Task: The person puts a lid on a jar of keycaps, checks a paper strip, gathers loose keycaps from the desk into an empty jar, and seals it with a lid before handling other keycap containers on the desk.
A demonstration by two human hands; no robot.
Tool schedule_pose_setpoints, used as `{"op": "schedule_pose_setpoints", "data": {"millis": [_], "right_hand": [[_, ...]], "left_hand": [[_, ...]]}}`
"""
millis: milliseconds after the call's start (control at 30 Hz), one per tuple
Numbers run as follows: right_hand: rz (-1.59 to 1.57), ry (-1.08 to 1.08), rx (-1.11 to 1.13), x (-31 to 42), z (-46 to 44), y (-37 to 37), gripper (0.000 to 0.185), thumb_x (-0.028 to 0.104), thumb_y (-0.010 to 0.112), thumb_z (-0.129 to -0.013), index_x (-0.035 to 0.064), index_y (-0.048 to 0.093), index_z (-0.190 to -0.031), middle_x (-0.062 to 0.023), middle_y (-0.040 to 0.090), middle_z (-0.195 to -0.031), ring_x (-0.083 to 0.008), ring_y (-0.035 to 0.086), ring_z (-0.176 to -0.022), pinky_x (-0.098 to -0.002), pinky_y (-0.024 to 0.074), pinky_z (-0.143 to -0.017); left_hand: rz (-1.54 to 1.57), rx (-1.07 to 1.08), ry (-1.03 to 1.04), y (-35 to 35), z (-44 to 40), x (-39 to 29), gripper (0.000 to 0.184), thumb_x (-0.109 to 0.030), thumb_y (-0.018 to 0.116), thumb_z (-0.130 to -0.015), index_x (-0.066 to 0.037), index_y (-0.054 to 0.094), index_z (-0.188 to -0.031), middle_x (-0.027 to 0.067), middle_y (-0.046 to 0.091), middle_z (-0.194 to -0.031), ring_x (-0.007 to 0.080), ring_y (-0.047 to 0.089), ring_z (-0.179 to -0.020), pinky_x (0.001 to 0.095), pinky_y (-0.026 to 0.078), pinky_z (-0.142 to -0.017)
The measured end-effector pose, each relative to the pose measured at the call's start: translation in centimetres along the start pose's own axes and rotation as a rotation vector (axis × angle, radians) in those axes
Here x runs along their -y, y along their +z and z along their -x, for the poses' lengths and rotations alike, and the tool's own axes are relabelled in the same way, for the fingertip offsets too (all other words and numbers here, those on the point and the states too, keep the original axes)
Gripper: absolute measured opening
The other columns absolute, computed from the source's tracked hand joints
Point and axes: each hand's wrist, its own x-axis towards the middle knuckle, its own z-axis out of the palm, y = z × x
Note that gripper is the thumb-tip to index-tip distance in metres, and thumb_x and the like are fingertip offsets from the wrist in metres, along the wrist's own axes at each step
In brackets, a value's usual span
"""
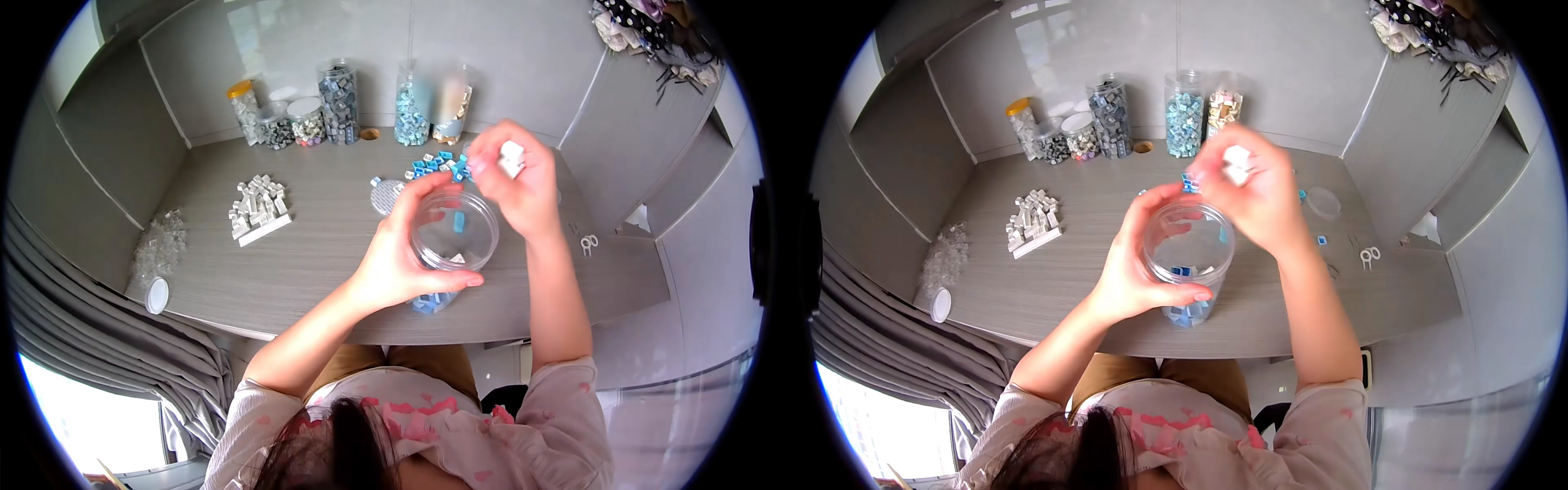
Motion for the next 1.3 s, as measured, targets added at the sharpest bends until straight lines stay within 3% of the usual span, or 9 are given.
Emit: {"op": "schedule_pose_setpoints", "data": {"millis": [167, 400, 533, 667, 733, 867, 933, 1100, 1300], "right_hand": [[0.529, -0.024, 0.591, 4.1, 1.3, 3.5, 0.015, 0.010, 0.073, -0.080, 0.0042, 0.059, -0.085, -0.0067, 0.064, -0.082, -0.0235, 0.064, -0.070, -0.0335, 0.0504, -0.064], [0.407, -0.161, 0.479, 4.3, 3.6, 6.7, 0.022, 0.020, 0.074, -0.081, 0.0052, 0.058, -0.087, -0.0078, 0.062, -0.086, -0.0250, 0.064, -0.077, -0.0360, 0.0511, -0.065], [0.430, -0.309, 0.422, 5.6, 4.7, 9.3, 0.019, 0.014, 0.073, -0.080, 0.0040, 0.057, -0.084, -0.0103, 0.058, -0.089, -0.0254, 0.059, -0.079, -0.0352, 0.0501, -0.070], [0.299, -0.471, 0.275, 5.6, 5.3, 10.9, 0.035, 0.028, 0.077, -0.074, 0.0044, 0.062, -0.094, -0.0104, 0.056, -0.093, -0.0298, 0.055, -0.088, -0.0409, 0.0445, -0.081], [0.354, -0.433, 0.322, 5.9, 5.1, 11.1, 0.041, 0.035, 0.076, -0.072, 0.0038, 0.060, -0.093, -0.0118, 0.054, -0.096, -0.0328, 0.053, -0.096, -0.0436, 0.0422, -0.090], [0.146, -0.396, 0.304, 5.2, 4.2, 10.4, 0.044, 0.036, 0.076, -0.075, 0.0042, 0.062, -0.102, -0.0124, 0.058, -0.108, -0.0317, 0.055, -0.105, -0.0442, 0.0405, -0.094], [0.165, -0.341, 0.248, 2.8, 2.5, 7.5, 0.042, 0.032, 0.075, -0.080, 0.0037, 0.063, -0.108, -0.0122, 0.059, -0.113, -0.0307, 0.056, -0.109, -0.0438, 0.0422, -0.095], [0.796, -0.070, 0.119, -11.9, 1.1, -1.7, 0.076, 0.049, 0.078, -0.080, 0.0143, 0.051, -0.142, -0.0195, 0.041, -0.150, -0.0405, 0.033, -0.141, -0.0501, 0.0343, -0.113], [1.024, 0.077, 0.559, -20.4, -1.5, -4.2, 0.086, 0.066, 0.069, -0.079, 0.0237, 0.043, -0.150, -0.0182, 0.027, -0.160, -0.0455, 0.019, -0.147, -0.0562, 0.0262, -0.117]], "left_hand": [[0.211, 0.024, -0.139, -0.5, 1.4, -1.8, 0.142, -0.025, 0.100, -0.051, -0.004, 0.009, -0.158, 0.0189, 0.047, -0.144, 0.0280, 0.049, -0.131, 0.0420, 0.042, -0.109], [-0.082, 0.035, 0.035, -2.4, 4.8, -3.0, 0.152, -0.028, 0.103, -0.043, -0.003, 0.006, -0.158, 0.0197, 0.053, -0.136, 0.0304, 0.056, -0.124, 0.0416, 0.044, -0.105], [0.309, -0.260, -0.151, -1.2, 5.6, -5.8, 0.131, -0.029, 0.093, -0.063, -0.003, 0.008, -0.158, 0.0226, 0.056, -0.130, 0.0333, 0.058, -0.119, 0.0443, 0.048, -0.102], [0.507, -0.160, -0.094, -3.4, 8.2, -4.8, 0.124, -0.041, 0.088, -0.070, -0.003, 0.008, -0.158, 0.0227, 0.055, -0.130, 0.0340, 0.058, -0.120, 0.0496, 0.044, -0.106], [0.828, -0.356, -0.319, -2.9, 8.8, -5.4, 0.135, -0.046, 0.092, -0.062, -0.004, 0.008, -0.158, 0.0227, 0.055, -0.132, 0.0341, 0.057, -0.122, 0.0502, 0.042, -0.108], [0.531, -0.427, -0.257, -2.2, 8.5, -4.3, 0.145, -0.045, 0.097, -0.052, -0.005, 0.006, -0.158, 0.0232, 0.054, -0.133, 0.0345, 0.056, -0.124, 0.0501, 0.041, -0.109], [0.279, -0.017, 0.054, -3.8, 8.6, -3.9, 0.156, -0.038, 0.101, -0.043, -0.007, 0.001, -0.158, 0.0246, 0.053, -0.135, 0.0356, 0.054, -0.126, 0.0499, 0.040, -0.111], [0.228, 0.020, 0.074, -4.4, 7.9, -2.8, 0.152, -0.032, 0.102, -0.046, -0.005, 0.002, -0.158, 0.0258, 0.050, -0.139, 0.0344, 0.053, -0.128, 0.0484, 0.041, -0.108], [0.282, 0.048, 0.095, -4.1, 6.8, -1.8, 0.145, -0.031, 0.101, -0.048, -0.004, 0.010, -0.157, 0.0237, 0.050, -0.140, 0.0330, 0.051, -0.130, 0.0468, 0.040, -0.108]]}}
